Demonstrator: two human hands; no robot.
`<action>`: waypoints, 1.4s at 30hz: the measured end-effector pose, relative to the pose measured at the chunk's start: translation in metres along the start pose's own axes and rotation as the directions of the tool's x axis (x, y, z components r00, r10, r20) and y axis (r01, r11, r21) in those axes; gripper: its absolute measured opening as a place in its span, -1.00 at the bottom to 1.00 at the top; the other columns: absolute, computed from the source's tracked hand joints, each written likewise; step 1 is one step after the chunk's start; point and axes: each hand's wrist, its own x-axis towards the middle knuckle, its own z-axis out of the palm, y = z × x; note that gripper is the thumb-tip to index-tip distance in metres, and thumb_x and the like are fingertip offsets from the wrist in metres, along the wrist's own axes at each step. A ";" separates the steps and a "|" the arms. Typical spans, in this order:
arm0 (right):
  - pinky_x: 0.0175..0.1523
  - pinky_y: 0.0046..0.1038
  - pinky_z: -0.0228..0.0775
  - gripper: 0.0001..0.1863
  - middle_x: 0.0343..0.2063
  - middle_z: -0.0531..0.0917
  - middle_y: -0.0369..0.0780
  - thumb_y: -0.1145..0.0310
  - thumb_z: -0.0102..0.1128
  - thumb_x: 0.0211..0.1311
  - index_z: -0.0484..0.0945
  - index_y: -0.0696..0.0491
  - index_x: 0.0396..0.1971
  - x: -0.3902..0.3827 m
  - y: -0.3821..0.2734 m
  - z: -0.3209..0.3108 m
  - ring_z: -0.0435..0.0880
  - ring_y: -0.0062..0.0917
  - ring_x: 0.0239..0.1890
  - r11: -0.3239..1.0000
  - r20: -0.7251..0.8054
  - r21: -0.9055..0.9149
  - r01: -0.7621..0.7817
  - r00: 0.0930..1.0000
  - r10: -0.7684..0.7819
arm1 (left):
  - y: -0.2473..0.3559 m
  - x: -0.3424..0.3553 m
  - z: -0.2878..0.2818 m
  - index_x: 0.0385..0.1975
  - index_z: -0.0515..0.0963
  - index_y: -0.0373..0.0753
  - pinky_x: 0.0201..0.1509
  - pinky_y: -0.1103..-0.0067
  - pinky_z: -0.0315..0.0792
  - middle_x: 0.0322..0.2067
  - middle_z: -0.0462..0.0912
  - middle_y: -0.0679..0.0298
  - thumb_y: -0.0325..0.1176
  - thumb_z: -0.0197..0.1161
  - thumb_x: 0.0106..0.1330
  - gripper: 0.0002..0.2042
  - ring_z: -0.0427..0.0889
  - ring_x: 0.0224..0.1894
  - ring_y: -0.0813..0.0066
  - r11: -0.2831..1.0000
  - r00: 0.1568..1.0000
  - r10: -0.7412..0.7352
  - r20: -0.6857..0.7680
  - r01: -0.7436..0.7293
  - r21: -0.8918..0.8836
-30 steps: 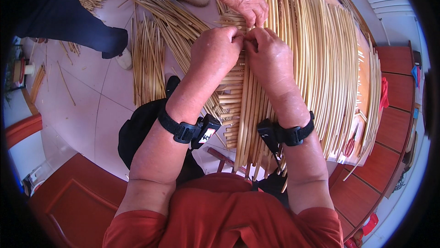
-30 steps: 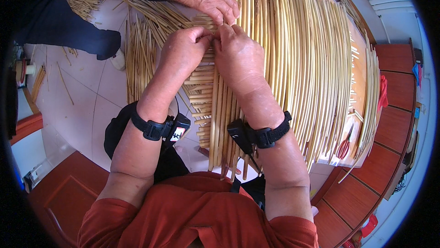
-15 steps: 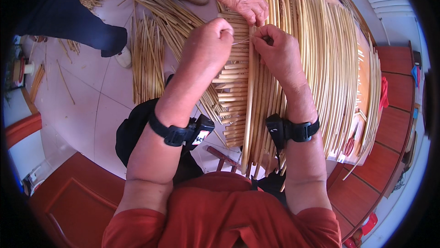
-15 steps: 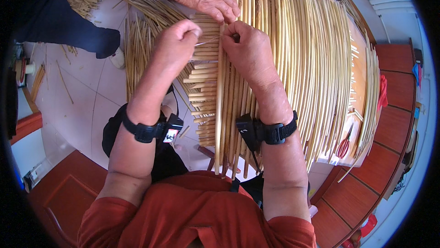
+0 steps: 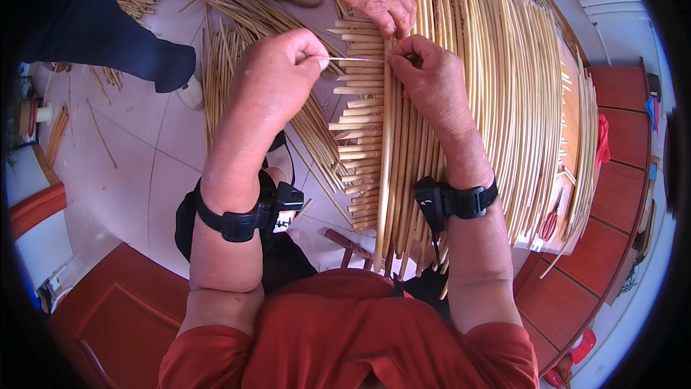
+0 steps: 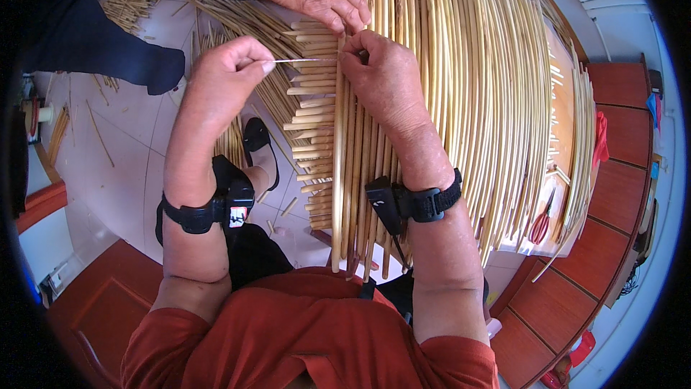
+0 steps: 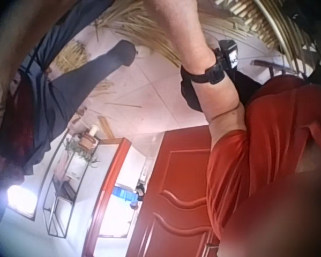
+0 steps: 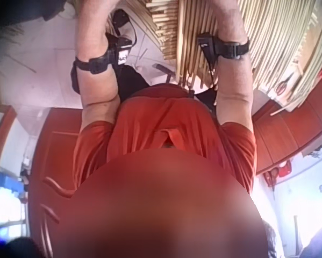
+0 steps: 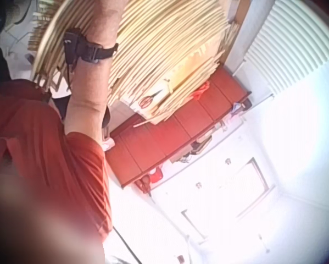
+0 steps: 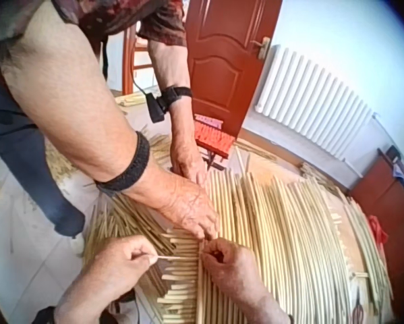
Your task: Weaving string through straw sticks to assemble a mat.
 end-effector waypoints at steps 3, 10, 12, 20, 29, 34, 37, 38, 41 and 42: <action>-0.48 -0.66 0.33 -0.86 -0.63 0.57 -0.35 0.39 0.24 0.14 0.59 0.15 -0.37 0.000 0.002 0.002 0.45 -0.78 -0.61 1.000 -0.018 0.018 0.017 1.000 -0.017 | 0.001 -0.002 -0.011 -0.40 0.59 -0.24 -0.40 0.56 0.40 -0.58 0.62 0.26 -0.39 0.27 0.16 -0.92 0.51 -0.56 0.53 0.996 0.998 -0.016 -0.057 0.020 0.085; -0.37 -0.60 0.40 -0.85 -0.61 0.61 -0.28 0.37 0.27 0.08 0.59 0.14 -0.41 -0.001 0.004 0.006 0.51 -0.72 -0.54 0.994 -0.089 -0.107 -0.003 0.996 -0.007 | 0.004 -0.008 -0.031 -0.41 0.54 -0.35 -0.33 0.71 0.34 -0.53 0.57 0.40 -0.53 0.19 0.21 -0.97 0.45 -0.45 0.72 0.961 0.983 0.001 -0.183 0.050 0.271; -0.40 -0.61 0.38 -0.85 -0.63 0.59 -0.30 0.37 0.25 0.10 0.59 0.15 -0.40 -0.001 0.004 0.006 0.50 -0.73 -0.56 0.996 -0.104 -0.085 -0.005 0.995 -0.004 | 0.000 -0.010 -0.047 -0.40 0.54 -0.34 -0.30 0.71 0.35 -0.52 0.58 0.39 -0.54 0.18 0.21 -0.97 0.46 -0.44 0.72 0.981 0.964 0.026 -0.266 0.027 0.191; -0.29 -0.51 0.46 -0.86 -0.56 0.65 -0.17 0.38 0.22 0.08 0.61 0.13 -0.40 0.001 0.000 0.001 0.63 -0.55 -0.49 0.990 -0.027 0.069 -0.124 0.992 0.126 | -0.028 -0.013 -0.086 -0.37 0.56 -0.27 -0.26 0.47 0.46 -0.50 0.62 0.20 -0.45 0.16 0.18 -0.92 0.62 -0.43 0.28 0.839 0.896 0.010 -0.443 0.234 0.492; -0.33 -0.55 0.43 -0.85 -0.59 0.62 -0.23 0.40 0.22 0.08 0.60 0.16 -0.38 0.000 -0.001 0.000 0.55 -0.65 -0.52 0.973 0.021 0.180 -0.144 0.989 0.143 | -0.007 0.000 0.028 -0.34 0.54 -0.16 -0.18 0.42 0.48 -0.28 0.52 0.29 -0.49 0.33 0.04 -0.81 0.57 -0.25 0.21 0.859 0.876 0.446 -0.185 -0.360 0.363; -0.36 -0.54 0.42 -0.83 -0.61 0.61 -0.24 0.38 0.22 0.07 0.60 0.16 -0.38 0.000 0.001 0.002 0.53 -0.66 -0.53 0.962 0.020 0.226 -0.157 0.988 0.156 | 0.006 -0.001 0.062 -0.40 0.55 -0.17 -0.25 0.41 0.50 -0.34 0.50 0.28 -0.42 0.32 0.08 -0.89 0.58 -0.25 0.25 0.838 0.868 0.456 -0.196 -0.345 0.423; -0.35 -0.52 0.42 -0.82 -0.61 0.61 -0.22 0.36 0.23 0.05 0.60 0.15 -0.40 0.001 0.002 0.003 0.54 -0.64 -0.53 0.979 -0.014 0.181 -0.092 0.995 0.096 | 0.014 -0.004 0.062 -0.42 0.56 -0.18 -0.24 0.40 0.51 -0.30 0.50 0.29 -0.39 0.31 0.08 -0.90 0.60 -0.23 0.26 0.810 0.885 0.442 -0.147 -0.324 0.488; -0.35 -0.51 0.43 -0.82 -0.60 0.62 -0.20 0.35 0.24 0.04 0.61 0.14 -0.41 0.002 0.003 0.003 0.55 -0.63 -0.53 0.985 -0.017 0.155 -0.072 0.997 0.076 | 0.017 -0.005 0.062 -0.42 0.56 -0.18 -0.24 0.40 0.51 -0.30 0.50 0.29 -0.39 0.31 0.08 -0.90 0.60 -0.23 0.26 0.809 0.885 0.443 -0.145 -0.325 0.489; -0.33 -0.50 0.44 -0.83 -0.61 0.61 -0.19 0.35 0.23 0.04 0.60 0.14 -0.42 0.003 0.005 0.001 0.56 -0.60 -0.53 0.986 -0.008 0.151 -0.073 0.997 0.075 | 0.019 -0.008 0.060 -0.50 0.56 -0.26 -0.26 0.37 0.51 -0.34 0.55 0.18 -0.37 0.28 0.10 -0.89 0.61 -0.29 0.19 0.866 0.956 0.282 -0.082 -0.217 0.450; -0.34 -0.49 0.44 -0.84 -0.62 0.61 -0.18 0.35 0.22 0.05 0.60 0.14 -0.42 0.003 0.006 0.000 0.56 -0.58 -0.54 0.986 -0.009 0.162 -0.048 0.999 0.050 | 0.018 -0.008 0.060 -0.46 0.56 -0.24 -0.33 0.43 0.49 -0.42 0.57 0.19 -0.39 0.28 0.12 -0.91 0.58 -0.43 0.28 0.927 0.976 0.210 -0.060 -0.180 0.329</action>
